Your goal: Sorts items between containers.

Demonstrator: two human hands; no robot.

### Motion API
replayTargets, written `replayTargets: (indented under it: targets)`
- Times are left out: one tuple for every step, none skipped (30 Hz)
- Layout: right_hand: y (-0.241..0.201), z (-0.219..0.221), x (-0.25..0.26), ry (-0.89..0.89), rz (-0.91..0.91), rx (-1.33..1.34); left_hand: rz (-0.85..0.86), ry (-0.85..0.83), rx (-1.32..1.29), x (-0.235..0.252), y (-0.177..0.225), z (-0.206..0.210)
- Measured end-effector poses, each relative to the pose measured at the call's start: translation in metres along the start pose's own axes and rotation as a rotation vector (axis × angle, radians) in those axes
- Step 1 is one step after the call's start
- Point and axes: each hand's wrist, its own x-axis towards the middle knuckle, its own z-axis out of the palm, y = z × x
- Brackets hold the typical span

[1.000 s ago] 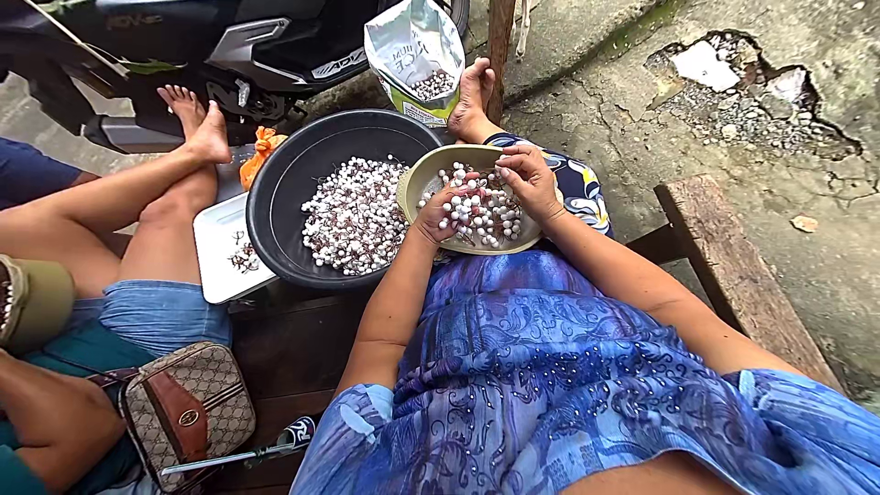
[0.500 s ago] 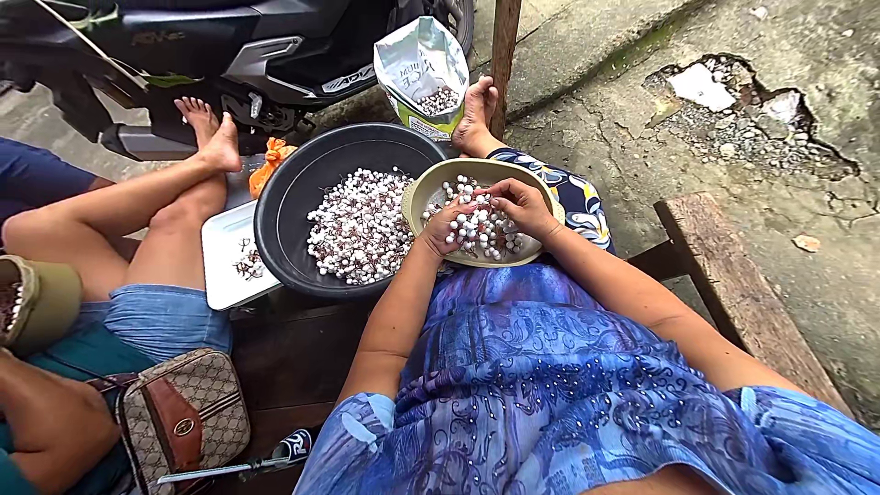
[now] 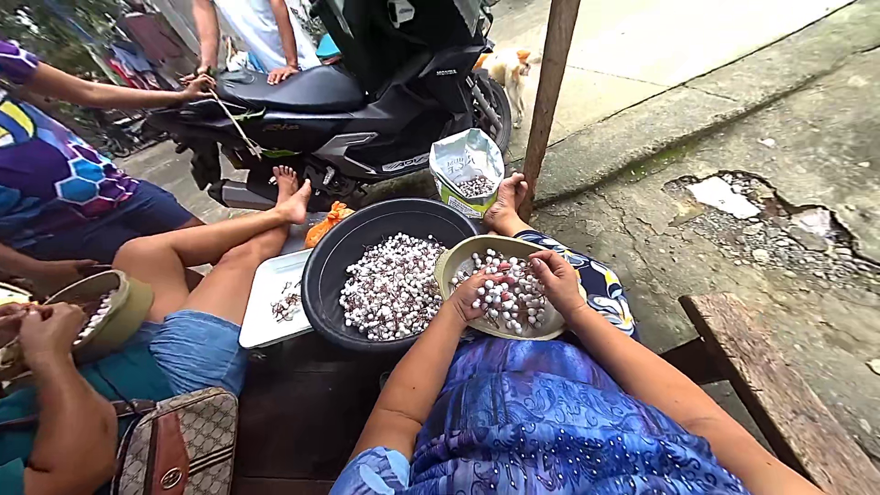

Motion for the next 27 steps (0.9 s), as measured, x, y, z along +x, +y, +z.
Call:
replayTargets:
  targets:
    - [-0.001, 0.0, 0.0, 0.026, -0.008, 0.002, 0.001, -0.004, 0.002, 0.0, 0.0, -0.001]
    - [-0.002, -0.001, 0.0, 0.045, -0.013, 0.001, 0.002, -0.008, -0.006, 0.001, 0.0, -0.002]
    - [-0.002, -0.001, 0.001, 0.056, -0.016, -0.005, 0.003, -0.008, -0.013, 0.001, -0.001, -0.002]
    - [-0.002, -0.001, 0.001, 0.059, -0.017, -0.018, 0.003, -0.003, -0.019, 0.0, 0.0, -0.002]
    - [0.0, 0.0, 0.0, 0.047, -0.016, -0.034, -0.001, 0.0, -0.021, -0.001, -0.001, -0.002]
    - [0.002, 0.0, 0.0, 0.021, -0.017, -0.053, -0.006, 0.002, -0.018, -0.002, -0.001, -0.002]
    - [0.002, -0.001, 0.001, -0.022, -0.019, -0.077, -0.014, 0.004, -0.012, -0.002, -0.001, -0.001]
    - [0.002, -0.001, 0.001, -0.078, -0.019, -0.108, -0.023, 0.009, -0.006, -0.002, -0.001, -0.001]
    - [0.001, -0.001, 0.0, -0.144, -0.021, -0.141, -0.034, 0.016, 0.004, -0.003, -0.001, 0.0]
    - [0.0, 0.001, -0.001, -0.204, -0.035, -0.171, -0.045, 0.022, 0.015, -0.005, -0.001, 0.002]
    - [0.001, 0.003, -0.002, -0.251, -0.058, -0.197, -0.056, 0.03, 0.029, -0.007, -0.001, 0.004]
    - [0.002, 0.006, -0.004, -0.287, -0.086, -0.217, -0.065, 0.041, 0.045, -0.009, 0.0, 0.006]
    - [0.003, 0.007, -0.005, -0.315, -0.106, -0.237, -0.068, 0.051, 0.057, -0.011, 0.0, 0.009]
    - [0.003, 0.008, -0.006, -0.329, -0.125, -0.254, -0.07, 0.058, 0.067, -0.011, 0.0, 0.01]
    - [0.003, 0.009, -0.007, -0.331, -0.14, -0.264, -0.072, 0.065, 0.074, -0.012, 0.001, 0.011]
    - [0.003, 0.009, -0.007, -0.329, -0.145, -0.268, -0.076, 0.066, 0.08, -0.012, 0.001, 0.012]
    - [0.003, 0.009, -0.007, -0.317, -0.151, -0.268, -0.077, 0.064, 0.082, -0.012, 0.001, 0.012]
    - [0.004, 0.01, -0.008, -0.297, -0.166, -0.265, -0.079, 0.056, 0.08, -0.012, 0.0, 0.011]
    - [0.005, 0.01, -0.007, -0.271, -0.183, -0.256, -0.078, 0.039, 0.084, -0.011, 0.0, 0.009]
    - [0.006, 0.009, -0.006, -0.245, -0.194, -0.248, -0.077, 0.019, 0.091, -0.01, 0.001, 0.008]
    - [0.005, 0.009, -0.005, -0.212, -0.2, -0.243, -0.074, -0.002, 0.104, -0.008, 0.001, 0.006]
    - [0.004, 0.009, -0.005, -0.163, -0.205, -0.24, -0.071, -0.021, 0.119, -0.008, 0.001, 0.004]
    - [0.004, 0.009, -0.005, -0.105, -0.204, -0.241, -0.064, -0.024, 0.132, -0.008, 0.001, 0.003]
    - [0.003, 0.008, -0.004, -0.045, -0.195, -0.247, -0.05, -0.006, 0.124, -0.007, 0.001, 0.003]
    - [0.002, 0.007, -0.004, 0.007, -0.178, -0.258, -0.03, 0.035, 0.096, -0.006, 0.001, 0.004]
    - [0.002, 0.007, -0.004, 0.051, -0.165, -0.281, -0.01, 0.086, 0.053, -0.006, 0.001, 0.005]
    - [0.001, 0.006, -0.004, 0.083, -0.153, -0.303, 0.012, 0.139, 0.009, -0.006, 0.001, 0.006]
